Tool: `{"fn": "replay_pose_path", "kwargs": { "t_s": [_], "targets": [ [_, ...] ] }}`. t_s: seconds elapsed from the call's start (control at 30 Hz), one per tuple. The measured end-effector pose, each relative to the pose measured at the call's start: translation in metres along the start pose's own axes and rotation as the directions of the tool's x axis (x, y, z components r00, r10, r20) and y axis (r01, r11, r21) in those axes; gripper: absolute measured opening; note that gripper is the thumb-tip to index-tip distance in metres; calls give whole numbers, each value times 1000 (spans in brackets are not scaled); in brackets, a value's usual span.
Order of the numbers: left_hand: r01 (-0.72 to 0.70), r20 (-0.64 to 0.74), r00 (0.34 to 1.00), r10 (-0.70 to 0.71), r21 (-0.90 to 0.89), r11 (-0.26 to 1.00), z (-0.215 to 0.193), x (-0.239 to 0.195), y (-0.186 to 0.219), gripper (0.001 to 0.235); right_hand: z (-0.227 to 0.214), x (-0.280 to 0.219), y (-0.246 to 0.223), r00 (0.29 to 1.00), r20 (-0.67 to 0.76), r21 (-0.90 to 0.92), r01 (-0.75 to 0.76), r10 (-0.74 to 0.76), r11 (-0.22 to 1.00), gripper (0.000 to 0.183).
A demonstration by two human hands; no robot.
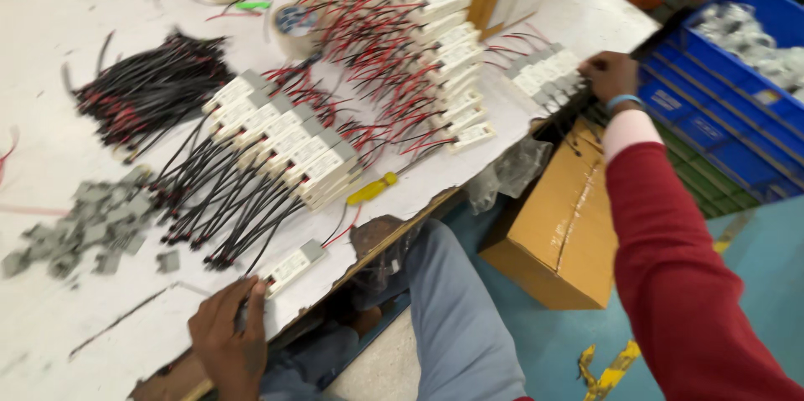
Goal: The person sits at a workbench and uses a yellow screwdriver to tighten screws on small white electrical components. They handle red and black wires, connecting them to the components and placing the finished units on the table.
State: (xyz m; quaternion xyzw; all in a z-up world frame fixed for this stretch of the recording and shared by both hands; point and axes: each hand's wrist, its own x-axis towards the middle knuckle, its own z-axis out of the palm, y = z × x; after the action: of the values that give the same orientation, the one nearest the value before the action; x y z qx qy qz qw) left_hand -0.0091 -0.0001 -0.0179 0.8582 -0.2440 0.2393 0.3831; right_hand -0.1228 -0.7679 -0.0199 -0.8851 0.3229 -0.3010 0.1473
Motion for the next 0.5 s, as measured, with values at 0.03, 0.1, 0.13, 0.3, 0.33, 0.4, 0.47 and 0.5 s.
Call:
{"fn": "replay_pose_path", "kwargs": {
  "t_s": [0.03,0.1,0.13,0.3,0.33,0.4,0.47,0.5],
  "targets": [
    [10,17,1000,-10,-5,1000,-1,0,1,13,1,-1,3,998,-23,28,56,-55,998,18],
    [30,39,999,-29,-12,999,-3,2,3,12,2,-4,6,992,-52,46,114,-112,992,24],
    [15,29,999,-14,-15,1000,-3,3,4,13,1,-5,6,992,-57,36,117,-115,993,29],
    [-1,4,1000,1,-39,999,-6,7,10,14,-10,-20,-1,965,-48,19,258,-257,966,19],
    [1,-7,1000,-2,-40,999,-6,8,10,14,-12,-18,-4,962,-58,-24,265,-266,964,19],
    [11,-10,1000,-12,-45,999,-7,7,10,13,-13,-25,-5,963,-59,-93,258,-264,962,19],
    [-1,-14,1000,1,-45,999,-7,7,8,13,-12,-33,-7,967,-54,-126,240,-249,963,18],
    [0,-15,1000,-1,-42,999,-7,4,7,13,-10,-38,-9,968,-46,-133,240,-247,962,18]
  ]
}}
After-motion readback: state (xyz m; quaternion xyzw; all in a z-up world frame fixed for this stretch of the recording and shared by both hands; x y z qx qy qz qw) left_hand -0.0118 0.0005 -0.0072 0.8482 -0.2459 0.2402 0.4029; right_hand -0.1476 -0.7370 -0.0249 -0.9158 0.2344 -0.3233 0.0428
